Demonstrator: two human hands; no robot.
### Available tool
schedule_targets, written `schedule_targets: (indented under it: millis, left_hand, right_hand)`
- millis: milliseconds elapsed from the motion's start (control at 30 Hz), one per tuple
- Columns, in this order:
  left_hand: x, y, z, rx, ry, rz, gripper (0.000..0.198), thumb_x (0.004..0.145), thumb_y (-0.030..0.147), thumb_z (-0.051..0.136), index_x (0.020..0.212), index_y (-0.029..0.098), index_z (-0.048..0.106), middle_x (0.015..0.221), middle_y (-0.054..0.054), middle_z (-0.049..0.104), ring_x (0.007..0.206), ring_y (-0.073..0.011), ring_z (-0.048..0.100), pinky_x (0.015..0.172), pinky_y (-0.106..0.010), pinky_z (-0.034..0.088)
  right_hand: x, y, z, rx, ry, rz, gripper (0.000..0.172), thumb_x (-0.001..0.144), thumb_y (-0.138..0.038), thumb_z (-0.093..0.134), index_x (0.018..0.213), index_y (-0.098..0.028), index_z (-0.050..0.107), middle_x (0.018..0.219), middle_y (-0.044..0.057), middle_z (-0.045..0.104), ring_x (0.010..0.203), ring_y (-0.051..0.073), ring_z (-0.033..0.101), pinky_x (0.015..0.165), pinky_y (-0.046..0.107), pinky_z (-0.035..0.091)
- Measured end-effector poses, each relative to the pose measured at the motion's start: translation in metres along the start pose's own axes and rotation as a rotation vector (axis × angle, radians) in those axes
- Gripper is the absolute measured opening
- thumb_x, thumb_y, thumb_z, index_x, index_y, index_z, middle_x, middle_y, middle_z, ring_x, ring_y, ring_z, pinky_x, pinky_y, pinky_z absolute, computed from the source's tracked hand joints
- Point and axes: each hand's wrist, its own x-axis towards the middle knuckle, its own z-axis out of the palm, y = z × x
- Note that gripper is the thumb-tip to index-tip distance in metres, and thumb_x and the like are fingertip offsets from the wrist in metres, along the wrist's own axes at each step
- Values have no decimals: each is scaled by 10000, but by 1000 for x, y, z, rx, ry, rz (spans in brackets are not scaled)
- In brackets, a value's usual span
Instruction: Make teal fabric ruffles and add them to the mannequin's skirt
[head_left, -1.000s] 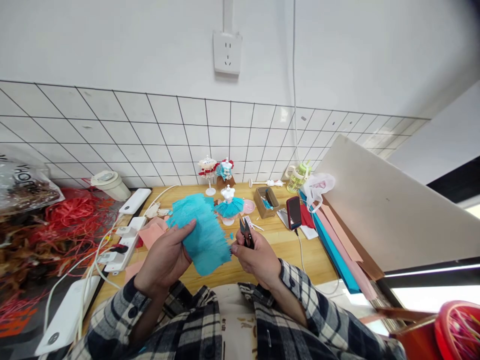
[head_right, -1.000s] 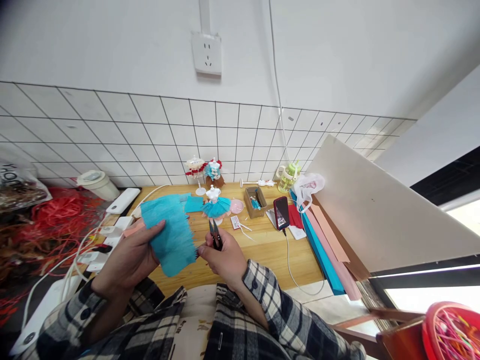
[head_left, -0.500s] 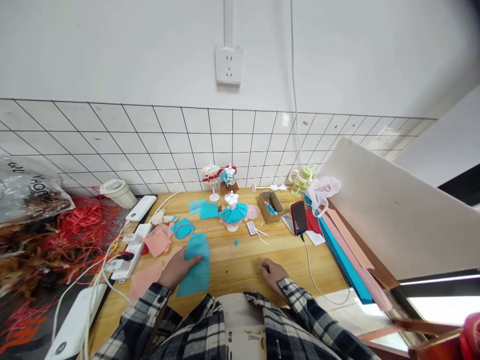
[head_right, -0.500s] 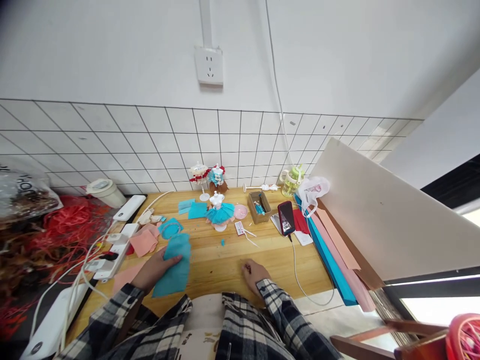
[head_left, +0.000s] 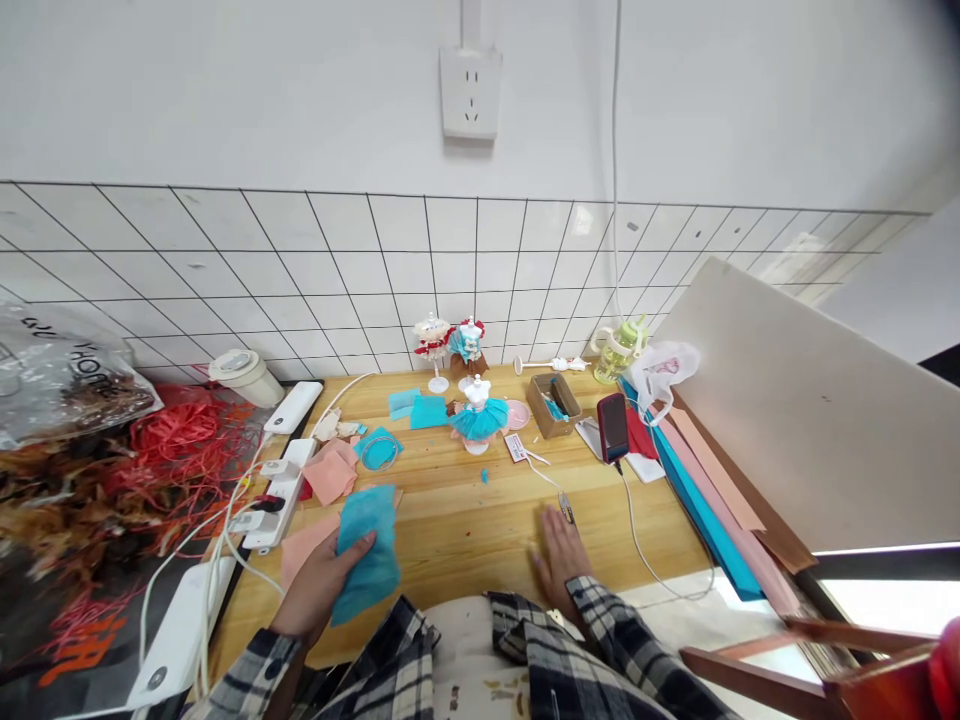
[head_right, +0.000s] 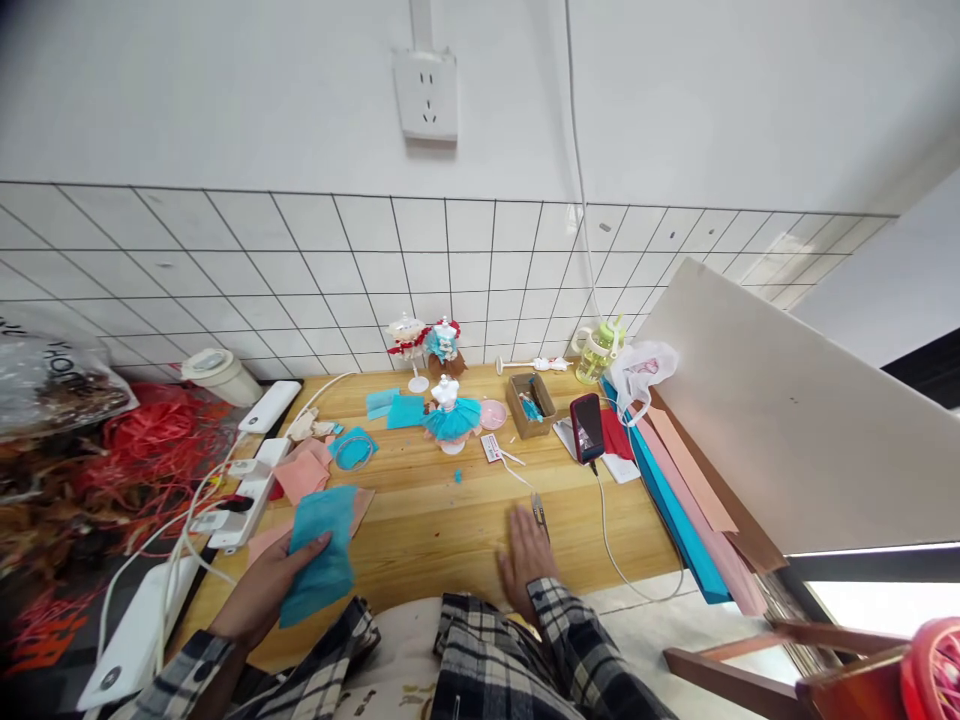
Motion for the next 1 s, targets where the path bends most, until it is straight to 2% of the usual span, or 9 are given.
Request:
schedule_targets:
  millis: [67, 167, 233, 333, 500, 600, 733, 900, 1000]
  left_hand:
    - [-6, -2, -6, 4, -5, -6, 554, 636, 448, 758, 1095, 188, 589, 912, -59, 764, 829, -297, 709, 723, -379, 582]
    - [-11, -8, -24, 41, -25, 9, 539, 631, 474, 757, 1056, 179, 607, 916, -64, 764, 842, -306, 705, 769, -400, 573]
    - [-13, -13, -38, 56, -40, 33, 554, 621, 493, 758, 1057, 182, 615, 958, -65, 759, 907, -316, 691, 822, -405, 559]
    - [-14, -18, -56, 72, -63, 21, 535, 621, 508, 752, 1042, 199, 637, 996, -62, 752, 974, -337, 669, 865, -425, 544]
    - [-18, -18, -65, 83, -67, -1, 461, 629, 504, 746, 992, 234, 657, 1027, -36, 747, 1021, -345, 652, 901, -407, 533]
    - [-22, -17, -62, 100, -17, 24, 487, 637, 528, 724, 1015, 229, 654, 1037, -42, 744, 1053, -346, 638, 899, -384, 536]
    - [-25, -15, -50, 109, 47, 33, 490, 643, 519, 715, 1022, 213, 661, 1041, -63, 742, 1047, -359, 638, 904, -405, 529]
    - [-22, -5, -22, 5, 58, 62, 447, 658, 479, 727, 1020, 226, 657, 986, -31, 756, 1045, -352, 637, 924, -407, 512]
    - [-14, -1, -4, 2, 19, 52, 405, 681, 479, 713, 996, 230, 665, 990, -26, 756, 1015, -327, 654, 889, -379, 526]
  right_hand:
    - [-20, -15, 18, -48, -47, -111, 678, 854, -391, 376, 1472, -140, 253, 1503, 122, 301, 1392, 301, 232, 1110, 502, 166]
    - [-36, -34, 34, -55, -95, -29, 679, 872, -426, 363, 1476, -136, 250, 1512, 132, 259, 1394, 314, 227, 1106, 512, 176]
    - [-32, -49, 34, -31, -105, 76, 667, 888, -416, 345, 1473, -108, 254, 1518, 142, 226, 1400, 319, 205, 1110, 517, 175]
    - [-1, -86, 26, 14, -116, 205, 657, 923, -406, 279, 1457, -26, 257, 1523, 176, 185, 1409, 314, 174, 1125, 491, 166]
    - [82, -144, 10, 101, -150, 53, 577, 949, -353, 288, 1442, -54, 308, 1515, 146, 257, 1402, 267, 219, 1131, 434, 183]
    - [121, -139, -3, 120, -130, -23, 485, 952, -256, 280, 1382, -91, 429, 1470, 137, 365, 1358, 256, 307, 1125, 423, 196]
    - [144, -106, -14, 125, -177, -160, 480, 929, -225, 355, 1384, -90, 430, 1484, 150, 334, 1363, 259, 294, 1124, 427, 215]
    - [116, -94, -1, 112, -324, -373, 498, 916, -278, 436, 1396, -144, 426, 1518, 135, 258, 1399, 287, 213, 1123, 460, 238]
    - [94, -95, 9, 101, -389, -460, 529, 900, -227, 455, 1411, -108, 391, 1512, 150, 261, 1405, 262, 204, 1130, 420, 255]
